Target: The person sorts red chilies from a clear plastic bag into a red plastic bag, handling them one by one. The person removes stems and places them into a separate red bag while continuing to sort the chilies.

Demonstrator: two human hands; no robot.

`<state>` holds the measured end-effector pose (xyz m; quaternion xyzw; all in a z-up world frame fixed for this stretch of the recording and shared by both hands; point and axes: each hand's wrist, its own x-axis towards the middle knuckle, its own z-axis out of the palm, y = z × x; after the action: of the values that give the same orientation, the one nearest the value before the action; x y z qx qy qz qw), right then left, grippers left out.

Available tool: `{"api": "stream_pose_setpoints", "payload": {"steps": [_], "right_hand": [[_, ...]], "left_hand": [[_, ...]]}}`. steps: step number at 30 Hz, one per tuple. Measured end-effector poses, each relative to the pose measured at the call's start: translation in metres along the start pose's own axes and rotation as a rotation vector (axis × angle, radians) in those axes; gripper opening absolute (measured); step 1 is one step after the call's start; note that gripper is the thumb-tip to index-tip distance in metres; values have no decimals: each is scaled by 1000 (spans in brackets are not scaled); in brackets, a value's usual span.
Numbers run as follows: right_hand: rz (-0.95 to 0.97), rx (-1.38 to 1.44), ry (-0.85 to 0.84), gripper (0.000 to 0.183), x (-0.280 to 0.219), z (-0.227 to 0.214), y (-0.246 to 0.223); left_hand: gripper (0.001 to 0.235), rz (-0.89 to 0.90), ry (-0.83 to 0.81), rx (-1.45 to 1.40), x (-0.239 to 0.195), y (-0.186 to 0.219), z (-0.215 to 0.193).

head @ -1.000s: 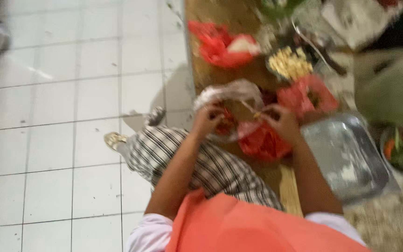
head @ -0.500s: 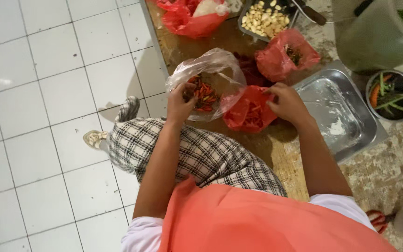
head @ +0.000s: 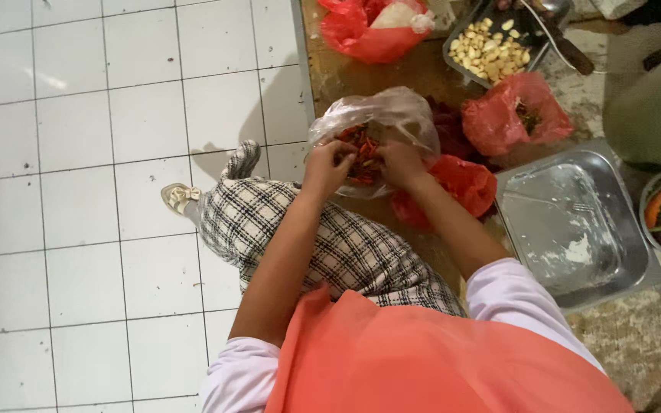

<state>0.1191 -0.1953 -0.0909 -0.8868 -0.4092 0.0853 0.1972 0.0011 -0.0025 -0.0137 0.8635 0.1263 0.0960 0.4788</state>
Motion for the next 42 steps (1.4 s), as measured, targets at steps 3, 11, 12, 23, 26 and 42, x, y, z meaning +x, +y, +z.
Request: {"api": "stream_pose_setpoints", "payload": {"steps": [3,11,12,23,26,42], "right_hand": [[-2,-21,100,17,6,14,-2],[-31,-5,90,21,4,13,-12],[-26,2,80,22,4,13,-12],[288,782,53,32,6,-7,19],[423,1191,-48,33,-1,-29,4],[185,1002,64,24,-8,-78,-68]], "left_hand": [[19,-1,-13,22,-1,2,-4],[20,1,-33,-69,3,0,0],[19,20,-23,-71,3,-1,1],[23,-137,-104,-56,7,-1,6],[25,-134,-132,-49,9,-5,9],[29,-46,-104,-414,15,-29,17]]}}
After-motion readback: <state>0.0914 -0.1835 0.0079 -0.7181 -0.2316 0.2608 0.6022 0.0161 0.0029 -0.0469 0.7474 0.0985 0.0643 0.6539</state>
